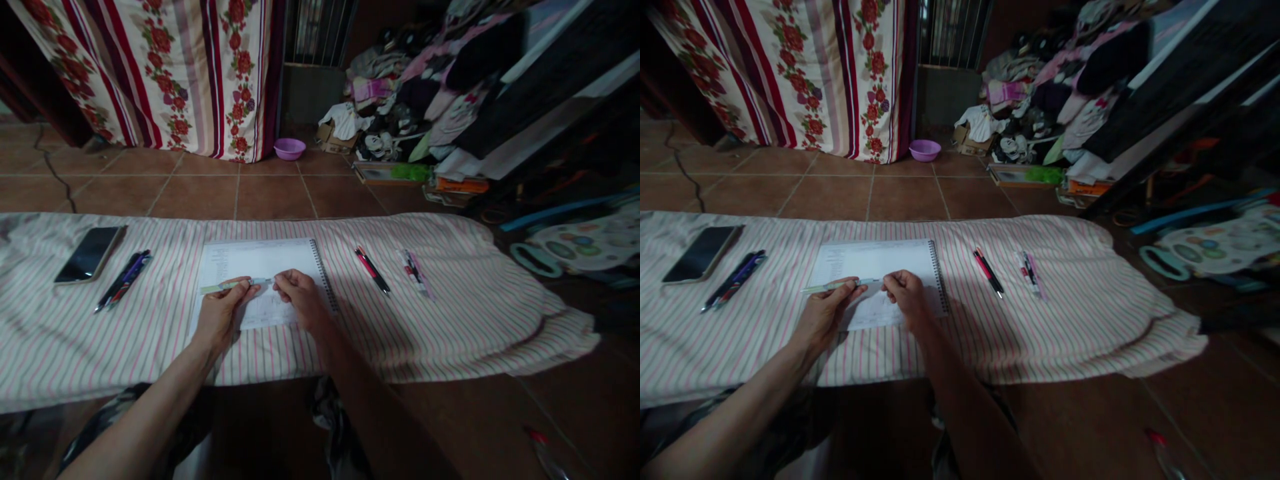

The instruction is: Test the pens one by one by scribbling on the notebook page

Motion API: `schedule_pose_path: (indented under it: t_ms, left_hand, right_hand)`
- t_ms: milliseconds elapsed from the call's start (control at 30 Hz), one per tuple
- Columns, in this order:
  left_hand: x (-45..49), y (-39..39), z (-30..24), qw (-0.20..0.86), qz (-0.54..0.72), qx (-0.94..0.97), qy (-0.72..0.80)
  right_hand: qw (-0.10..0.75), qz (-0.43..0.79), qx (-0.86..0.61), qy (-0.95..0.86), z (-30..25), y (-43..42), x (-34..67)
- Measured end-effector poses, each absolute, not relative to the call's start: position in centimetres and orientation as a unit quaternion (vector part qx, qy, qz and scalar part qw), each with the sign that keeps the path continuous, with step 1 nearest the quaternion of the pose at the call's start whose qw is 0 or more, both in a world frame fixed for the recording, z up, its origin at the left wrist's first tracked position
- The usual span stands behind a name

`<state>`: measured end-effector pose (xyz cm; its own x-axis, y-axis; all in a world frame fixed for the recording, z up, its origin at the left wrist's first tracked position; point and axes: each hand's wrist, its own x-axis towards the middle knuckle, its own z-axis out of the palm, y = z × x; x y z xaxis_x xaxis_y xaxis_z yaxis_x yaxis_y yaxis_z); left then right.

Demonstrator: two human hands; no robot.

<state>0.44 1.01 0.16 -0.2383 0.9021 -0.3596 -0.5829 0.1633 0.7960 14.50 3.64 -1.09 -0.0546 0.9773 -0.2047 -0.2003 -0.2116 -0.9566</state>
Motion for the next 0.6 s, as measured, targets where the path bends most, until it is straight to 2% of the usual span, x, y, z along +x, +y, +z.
schedule_pose_path:
  t_ms: [600]
  left_hand:
    - [0.15,1.05,0.48,0.627,0.623,0.135,0.448]
  right_hand:
    - [0.490,0.629,-0.453,-0.398,-0.61,3.48,15.06]
